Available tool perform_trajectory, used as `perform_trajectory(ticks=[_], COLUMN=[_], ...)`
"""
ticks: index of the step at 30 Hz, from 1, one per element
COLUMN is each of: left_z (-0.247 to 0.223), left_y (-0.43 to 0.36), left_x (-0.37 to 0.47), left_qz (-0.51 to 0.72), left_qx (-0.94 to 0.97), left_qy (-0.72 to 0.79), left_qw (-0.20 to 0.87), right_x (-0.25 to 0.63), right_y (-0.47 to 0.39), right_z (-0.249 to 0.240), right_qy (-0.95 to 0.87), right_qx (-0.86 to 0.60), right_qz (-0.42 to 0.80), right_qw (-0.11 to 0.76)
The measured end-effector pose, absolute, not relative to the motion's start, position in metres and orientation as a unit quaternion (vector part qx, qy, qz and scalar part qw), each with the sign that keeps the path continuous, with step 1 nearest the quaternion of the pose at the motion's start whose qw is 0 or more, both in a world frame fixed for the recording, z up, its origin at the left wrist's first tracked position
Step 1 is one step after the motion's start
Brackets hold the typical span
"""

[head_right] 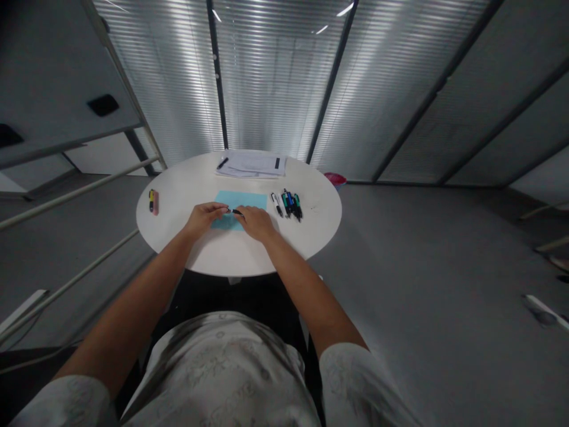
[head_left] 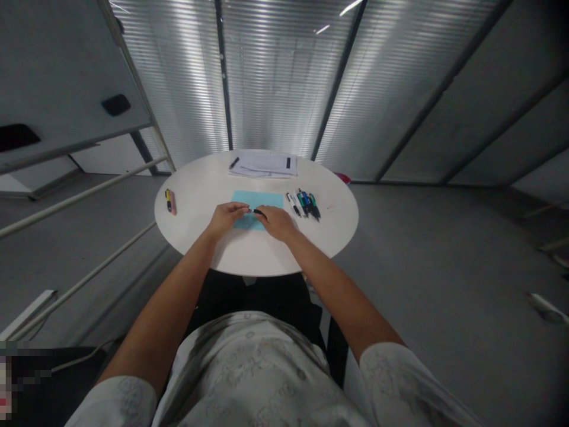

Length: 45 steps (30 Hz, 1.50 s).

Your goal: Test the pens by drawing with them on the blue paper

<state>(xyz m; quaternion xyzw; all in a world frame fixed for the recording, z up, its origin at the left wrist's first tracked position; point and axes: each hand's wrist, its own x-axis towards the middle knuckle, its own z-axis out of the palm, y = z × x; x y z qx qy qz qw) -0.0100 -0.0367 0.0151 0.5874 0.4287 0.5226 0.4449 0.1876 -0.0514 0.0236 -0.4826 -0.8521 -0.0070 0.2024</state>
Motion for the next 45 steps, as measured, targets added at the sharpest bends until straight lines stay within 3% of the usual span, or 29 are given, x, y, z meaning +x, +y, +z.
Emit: perform_trajectory(ticks=[13,30,41,45], left_z=[0.015,0.009,0.013,0.012], left_y=[-0.038,-0.033,-0.036,-0.035], left_x=[-0.007,-0.013,-0.012,-0.012], left_qz=[0.489,0.489,0.505,0.499], left_qx=[0.634,0.63,0.603,0.616], left_qy=[0.445,0.428,0.443,0.433], left_qw=[0.401,0.426,0.431,0.429], right_x=[0.185,0.193,0.197,0.197], right_y=[-0.056,-0.051,-0.049,-0.056], right_z=[0.026,0.02,0.029,0.029], right_qy=[-0.843,-0.854,-0.867,-0.865], right_qx=[-0.499,-0.426,-0.447,-0.447], right_qz=[-0.01,0.065,0.005,0.013], right_qw=[0.203,0.292,0.219,0.228])
